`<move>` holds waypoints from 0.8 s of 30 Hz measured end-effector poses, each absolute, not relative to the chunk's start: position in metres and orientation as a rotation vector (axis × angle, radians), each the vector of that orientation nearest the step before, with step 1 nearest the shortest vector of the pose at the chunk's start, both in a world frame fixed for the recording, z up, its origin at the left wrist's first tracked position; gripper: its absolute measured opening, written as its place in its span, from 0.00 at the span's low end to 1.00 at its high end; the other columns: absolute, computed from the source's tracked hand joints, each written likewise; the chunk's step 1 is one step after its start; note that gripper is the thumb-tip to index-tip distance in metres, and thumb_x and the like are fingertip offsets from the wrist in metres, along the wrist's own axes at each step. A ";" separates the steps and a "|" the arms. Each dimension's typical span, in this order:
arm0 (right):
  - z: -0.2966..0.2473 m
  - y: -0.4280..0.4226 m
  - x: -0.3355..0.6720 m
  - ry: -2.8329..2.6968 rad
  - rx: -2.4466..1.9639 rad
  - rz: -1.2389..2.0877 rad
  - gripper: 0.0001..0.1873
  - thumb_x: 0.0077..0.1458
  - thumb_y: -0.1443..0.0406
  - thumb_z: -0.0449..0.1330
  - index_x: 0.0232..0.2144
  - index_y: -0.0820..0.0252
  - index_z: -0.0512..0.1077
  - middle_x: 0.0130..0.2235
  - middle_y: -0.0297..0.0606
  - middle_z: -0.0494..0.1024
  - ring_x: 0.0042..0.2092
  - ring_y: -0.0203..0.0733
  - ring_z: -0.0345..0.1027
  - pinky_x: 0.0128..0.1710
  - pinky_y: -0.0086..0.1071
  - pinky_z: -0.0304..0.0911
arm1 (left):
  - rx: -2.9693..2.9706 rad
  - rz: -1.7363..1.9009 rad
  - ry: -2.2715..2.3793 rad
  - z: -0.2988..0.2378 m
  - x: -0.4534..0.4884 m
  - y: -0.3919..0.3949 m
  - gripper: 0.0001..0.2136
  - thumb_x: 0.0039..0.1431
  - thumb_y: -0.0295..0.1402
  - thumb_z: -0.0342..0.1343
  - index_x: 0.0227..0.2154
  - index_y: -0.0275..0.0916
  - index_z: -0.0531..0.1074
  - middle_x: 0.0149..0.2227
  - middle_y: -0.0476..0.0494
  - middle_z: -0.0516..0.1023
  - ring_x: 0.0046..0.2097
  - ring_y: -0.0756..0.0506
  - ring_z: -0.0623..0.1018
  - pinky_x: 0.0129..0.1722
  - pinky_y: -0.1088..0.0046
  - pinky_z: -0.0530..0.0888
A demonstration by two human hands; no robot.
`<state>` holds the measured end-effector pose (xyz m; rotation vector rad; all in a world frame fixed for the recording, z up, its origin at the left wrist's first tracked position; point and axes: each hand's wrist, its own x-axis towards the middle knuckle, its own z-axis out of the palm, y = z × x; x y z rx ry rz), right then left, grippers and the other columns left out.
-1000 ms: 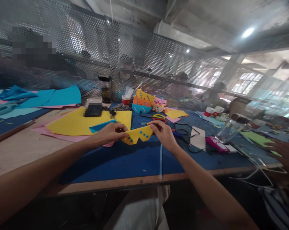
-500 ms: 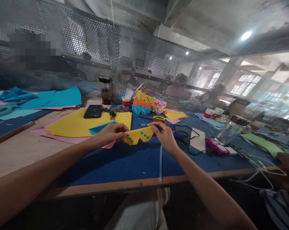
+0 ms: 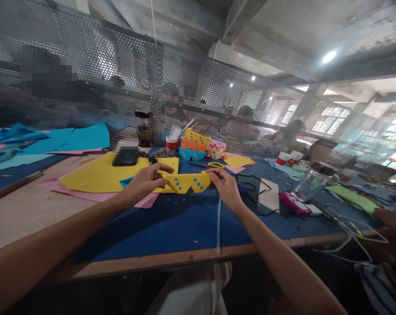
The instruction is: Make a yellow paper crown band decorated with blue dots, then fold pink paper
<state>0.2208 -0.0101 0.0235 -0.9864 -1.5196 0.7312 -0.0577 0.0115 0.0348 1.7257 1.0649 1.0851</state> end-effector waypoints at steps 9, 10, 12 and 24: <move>0.024 -0.007 0.223 -1.473 -0.986 0.717 0.22 0.59 0.46 0.64 0.42 0.57 0.79 0.38 0.39 0.83 0.30 0.40 0.74 0.34 0.34 0.75 | 1.588 1.195 1.084 0.030 -0.057 0.016 0.24 0.45 0.38 0.69 0.47 0.38 0.77 0.41 0.44 0.80 0.36 0.44 0.80 0.40 0.65 0.77; 0.024 -0.007 0.223 -1.475 -0.986 0.715 0.22 0.59 0.46 0.64 0.42 0.57 0.79 0.37 0.38 0.83 0.30 0.40 0.75 0.34 0.34 0.75 | 1.566 1.201 1.075 0.029 -0.057 0.017 0.24 0.45 0.38 0.70 0.46 0.38 0.76 0.41 0.44 0.80 0.37 0.44 0.80 0.41 0.64 0.78; 0.023 -0.006 0.222 -1.478 -0.984 0.713 0.22 0.59 0.46 0.63 0.42 0.56 0.78 0.37 0.38 0.83 0.30 0.40 0.75 0.34 0.35 0.75 | 1.509 1.207 1.044 0.026 -0.057 0.019 0.25 0.44 0.39 0.71 0.46 0.38 0.75 0.39 0.45 0.80 0.37 0.43 0.82 0.42 0.63 0.79; 0.020 -0.005 0.223 -1.492 -0.972 0.707 0.20 0.61 0.47 0.63 0.42 0.56 0.78 0.35 0.38 0.82 0.30 0.41 0.75 0.33 0.35 0.73 | 1.216 1.089 0.848 0.018 -0.058 0.024 0.13 0.45 0.35 0.74 0.29 0.37 0.76 0.29 0.42 0.84 0.32 0.46 0.81 0.37 0.68 0.79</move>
